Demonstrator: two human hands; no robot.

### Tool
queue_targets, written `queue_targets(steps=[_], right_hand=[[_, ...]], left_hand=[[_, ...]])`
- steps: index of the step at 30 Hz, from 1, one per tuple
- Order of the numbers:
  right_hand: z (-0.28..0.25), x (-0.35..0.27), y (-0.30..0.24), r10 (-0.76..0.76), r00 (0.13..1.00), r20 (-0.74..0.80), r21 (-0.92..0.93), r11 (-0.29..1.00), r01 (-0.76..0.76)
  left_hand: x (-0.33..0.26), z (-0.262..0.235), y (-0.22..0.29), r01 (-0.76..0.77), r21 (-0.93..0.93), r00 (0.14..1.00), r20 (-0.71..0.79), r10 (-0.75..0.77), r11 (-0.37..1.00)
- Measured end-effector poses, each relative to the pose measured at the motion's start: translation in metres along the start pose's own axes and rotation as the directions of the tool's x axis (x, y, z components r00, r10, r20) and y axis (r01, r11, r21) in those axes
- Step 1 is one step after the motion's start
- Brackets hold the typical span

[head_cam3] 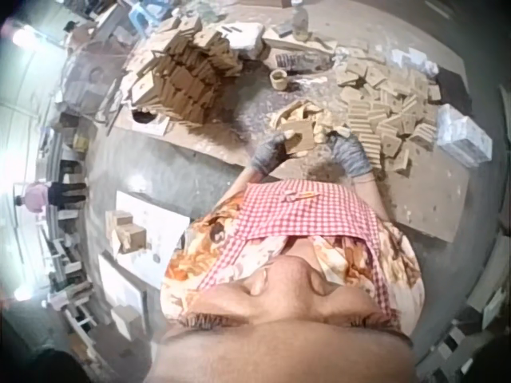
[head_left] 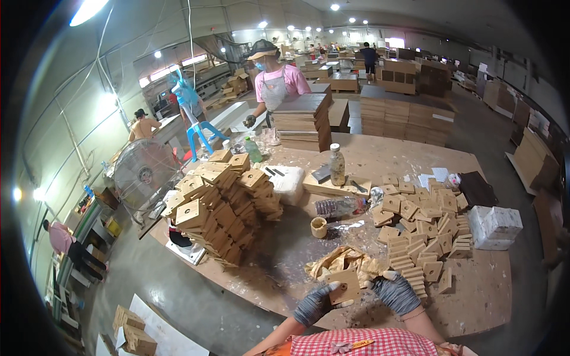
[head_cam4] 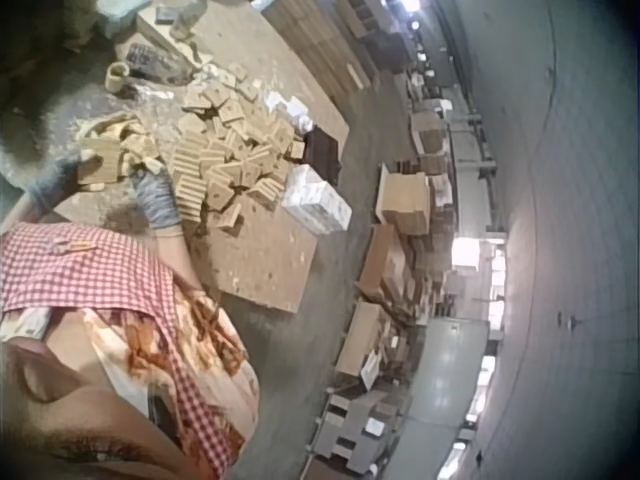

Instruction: The person rubs and wipes wooden blocks one by one with a cloth by hand.

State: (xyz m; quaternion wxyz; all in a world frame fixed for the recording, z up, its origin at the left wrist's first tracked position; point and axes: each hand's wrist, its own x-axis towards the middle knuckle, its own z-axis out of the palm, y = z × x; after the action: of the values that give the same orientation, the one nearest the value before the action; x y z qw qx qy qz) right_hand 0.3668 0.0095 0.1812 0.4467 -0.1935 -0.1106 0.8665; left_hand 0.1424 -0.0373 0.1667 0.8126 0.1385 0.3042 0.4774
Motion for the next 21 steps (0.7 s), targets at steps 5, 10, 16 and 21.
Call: queue_targets(steps=[5, 10, 16, 21], right_hand=[[-0.011, -0.007, 0.007, -0.085, 0.996, 0.007, -0.055, 0.995, 0.085], [-0.038, 0.002, 0.019, -0.135, 0.991, 0.026, -0.211, 0.968, 0.137], [-0.007, 0.001, 0.01, 0.022, 1.0, -0.014, 0.102, 0.995, -0.02], [0.026, -0.015, 0.011, -0.262, 0.962, -0.072, -0.262, 0.936, 0.236]], left_hand=[[0.003, 0.019, -0.003, 0.036, 0.281, 0.998, -0.052, -0.022, 0.959], [0.005, 0.02, -0.005, 0.001, 0.46, 0.995, -0.089, 0.045, 0.888], [-0.012, 0.046, 0.011, -0.071, 0.339, 0.993, -0.06, 0.097, 0.938], [-0.009, 0.037, 0.006, -0.108, 0.359, 0.993, -0.013, 0.12, 0.927]])
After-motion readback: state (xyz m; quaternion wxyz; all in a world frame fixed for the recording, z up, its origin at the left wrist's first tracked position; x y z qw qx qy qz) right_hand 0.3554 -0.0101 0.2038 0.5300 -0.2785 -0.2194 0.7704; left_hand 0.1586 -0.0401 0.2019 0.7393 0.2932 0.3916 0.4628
